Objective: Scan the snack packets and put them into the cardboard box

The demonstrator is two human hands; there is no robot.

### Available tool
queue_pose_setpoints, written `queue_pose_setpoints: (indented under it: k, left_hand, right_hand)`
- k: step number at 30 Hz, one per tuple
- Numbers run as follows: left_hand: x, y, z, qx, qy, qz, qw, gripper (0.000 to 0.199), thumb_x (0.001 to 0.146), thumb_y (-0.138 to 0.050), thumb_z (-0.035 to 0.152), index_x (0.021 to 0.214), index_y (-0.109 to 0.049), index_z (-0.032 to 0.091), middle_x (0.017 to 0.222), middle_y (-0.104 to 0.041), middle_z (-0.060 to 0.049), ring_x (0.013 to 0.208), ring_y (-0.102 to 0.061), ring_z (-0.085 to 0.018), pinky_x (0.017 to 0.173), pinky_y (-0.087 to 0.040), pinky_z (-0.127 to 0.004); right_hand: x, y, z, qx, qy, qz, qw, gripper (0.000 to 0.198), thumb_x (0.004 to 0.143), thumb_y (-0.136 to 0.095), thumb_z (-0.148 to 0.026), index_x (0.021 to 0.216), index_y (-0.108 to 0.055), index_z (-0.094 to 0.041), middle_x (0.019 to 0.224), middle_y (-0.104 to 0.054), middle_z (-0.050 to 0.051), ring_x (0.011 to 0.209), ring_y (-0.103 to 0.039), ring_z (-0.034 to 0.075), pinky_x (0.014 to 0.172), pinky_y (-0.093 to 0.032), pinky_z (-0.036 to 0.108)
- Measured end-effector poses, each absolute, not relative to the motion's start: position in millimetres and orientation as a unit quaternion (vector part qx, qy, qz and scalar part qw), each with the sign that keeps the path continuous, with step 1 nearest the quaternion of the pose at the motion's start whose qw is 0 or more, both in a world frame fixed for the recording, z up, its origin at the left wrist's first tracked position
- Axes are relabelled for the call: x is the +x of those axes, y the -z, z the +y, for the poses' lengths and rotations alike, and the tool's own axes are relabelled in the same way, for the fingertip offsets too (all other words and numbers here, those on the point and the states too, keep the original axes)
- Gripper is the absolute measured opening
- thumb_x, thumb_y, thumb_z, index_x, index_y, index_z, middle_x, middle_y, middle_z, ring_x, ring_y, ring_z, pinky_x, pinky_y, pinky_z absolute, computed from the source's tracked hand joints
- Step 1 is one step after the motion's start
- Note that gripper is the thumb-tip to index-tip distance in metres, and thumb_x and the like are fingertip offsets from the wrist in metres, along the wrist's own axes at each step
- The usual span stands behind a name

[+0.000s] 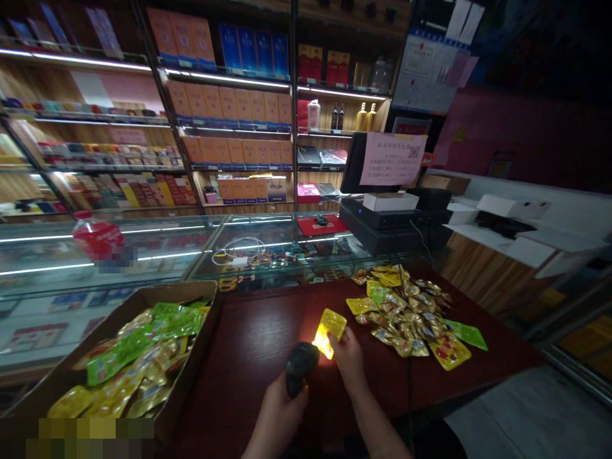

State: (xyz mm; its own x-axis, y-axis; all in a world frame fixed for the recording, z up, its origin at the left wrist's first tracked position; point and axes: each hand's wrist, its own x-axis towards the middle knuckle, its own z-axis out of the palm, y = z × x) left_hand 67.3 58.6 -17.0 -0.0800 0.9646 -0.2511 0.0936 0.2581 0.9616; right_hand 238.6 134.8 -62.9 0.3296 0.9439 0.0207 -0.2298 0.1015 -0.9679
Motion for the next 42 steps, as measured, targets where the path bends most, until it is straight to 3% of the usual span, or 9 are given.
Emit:
queue_pose_setpoints:
  k: [8, 15, 18, 24, 26, 29, 32, 36, 42]
  left_hand:
    - [71.0, -7.7, 74.1, 0.352, -0.515, 0.596, 0.505, 0.041, 0.053, -0.088, 0.033, 0.083, -0.068, 0.014, 0.055, -0.066, 0.003, 0.042, -0.056, -0.013, 0.043, -0.046, -0.022]
    - [80.3, -27.8, 61.5, 0.3, -0.557, 0.564, 0.53, 0.042, 0.048, -0.093, 0.031, 0.077, -0.067, 0.015, 0.061, -0.07, 0.002, 0.054, -0.065, -0.016, 0.054, -0.053, -0.024]
    - [81.3, -35.7, 54.5, 0.258, -0.566, 0.521, 0.585, 0.043, 0.049, -0.094, 0.03, 0.079, -0.067, 0.016, 0.058, -0.068, 0.003, 0.049, -0.062, -0.015, 0.051, -0.051, -0.024]
    - [82.7, -34.0, 45.7, 0.097, -0.549, 0.405, 0.725, 0.05, 0.052, -0.094, 0.024, 0.093, -0.066, 0.018, 0.063, -0.07, 0.002, 0.045, -0.062, -0.012, 0.052, -0.052, -0.022]
    - [78.4, -31.7, 47.4, 0.123, -0.546, 0.432, 0.707, 0.048, 0.051, -0.094, 0.027, 0.092, -0.069, 0.017, 0.061, -0.069, 0.002, 0.042, -0.058, -0.01, 0.049, -0.05, -0.021]
    - [66.6, -31.3, 52.9, 0.262, -0.57, 0.528, 0.573, 0.039, 0.048, -0.094, 0.03, 0.076, -0.071, 0.014, 0.058, -0.069, 0.001, 0.048, -0.059, -0.012, 0.049, -0.049, -0.021]
    - [57.2, -34.9, 56.2, 0.378, -0.578, 0.554, 0.464, 0.031, 0.054, -0.09, 0.034, 0.07, -0.072, 0.014, 0.063, -0.071, -0.001, 0.059, -0.064, -0.017, 0.057, -0.052, -0.024]
    - [59.3, -44.9, 53.0, 0.342, -0.577, 0.539, 0.51, 0.037, 0.054, -0.09, 0.034, 0.078, -0.07, 0.014, 0.065, -0.072, -0.002, 0.057, -0.066, -0.019, 0.057, -0.054, -0.027]
    - [71.1, -55.9, 39.6, 0.163, -0.552, 0.455, 0.679, 0.047, 0.054, -0.089, 0.026, 0.089, -0.06, 0.018, 0.066, -0.073, -0.003, 0.051, -0.069, -0.023, 0.053, -0.056, -0.033]
  right_hand:
    - [217.1, 28.1, 101.5, -0.465, -0.527, -0.379, 0.602, 0.05, 0.073, -0.074, -0.058, 0.103, -0.063, -0.019, 0.097, -0.076, 0.009, 0.088, -0.072, 0.027, 0.078, -0.057, 0.038]
    - [205.4, 4.1, 75.7, -0.502, -0.469, -0.44, 0.579, 0.047, 0.085, -0.061, -0.062, 0.108, -0.059, -0.021, 0.093, -0.073, 0.005, 0.083, -0.069, 0.022, 0.072, -0.055, 0.031]
    - [201.3, -3.0, 66.8, -0.495, -0.483, -0.42, 0.588, 0.05, 0.083, -0.062, -0.065, 0.108, -0.058, -0.022, 0.092, -0.072, 0.003, 0.081, -0.068, 0.021, 0.071, -0.055, 0.03]
    - [185.8, -19.1, 55.7, -0.41, -0.65, -0.259, 0.585, 0.054, 0.077, -0.07, -0.066, 0.108, -0.058, -0.024, 0.093, -0.072, 0.003, 0.073, -0.069, 0.02, 0.059, -0.056, 0.029]
    - [186.8, -16.7, 56.3, -0.403, -0.654, -0.258, 0.586, 0.054, 0.076, -0.072, -0.064, 0.109, -0.058, -0.023, 0.095, -0.072, 0.003, 0.076, -0.07, 0.02, 0.061, -0.056, 0.03]
    - [195.6, -9.3, 58.6, -0.414, -0.614, -0.318, 0.592, 0.055, 0.077, -0.072, -0.063, 0.114, -0.057, -0.024, 0.1, -0.072, 0.003, 0.084, -0.07, 0.02, 0.071, -0.056, 0.031]
    - [204.3, -8.4, 58.2, -0.411, -0.626, -0.372, 0.549, 0.074, 0.073, -0.08, -0.054, 0.132, -0.045, -0.027, 0.104, -0.072, 0.003, 0.083, -0.069, 0.019, 0.072, -0.056, 0.031]
    - [209.5, -23.1, 53.3, -0.381, -0.67, -0.393, 0.501, 0.1, 0.066, -0.089, -0.039, 0.145, -0.029, -0.028, 0.094, -0.072, 0.001, 0.071, -0.066, 0.016, 0.055, -0.051, 0.024]
    - [217.3, -42.0, 46.0, -0.307, -0.731, -0.381, 0.476, 0.06, 0.064, -0.09, -0.032, 0.116, -0.062, -0.02, 0.089, -0.071, 0.0, 0.064, -0.059, 0.01, 0.048, -0.042, 0.017]
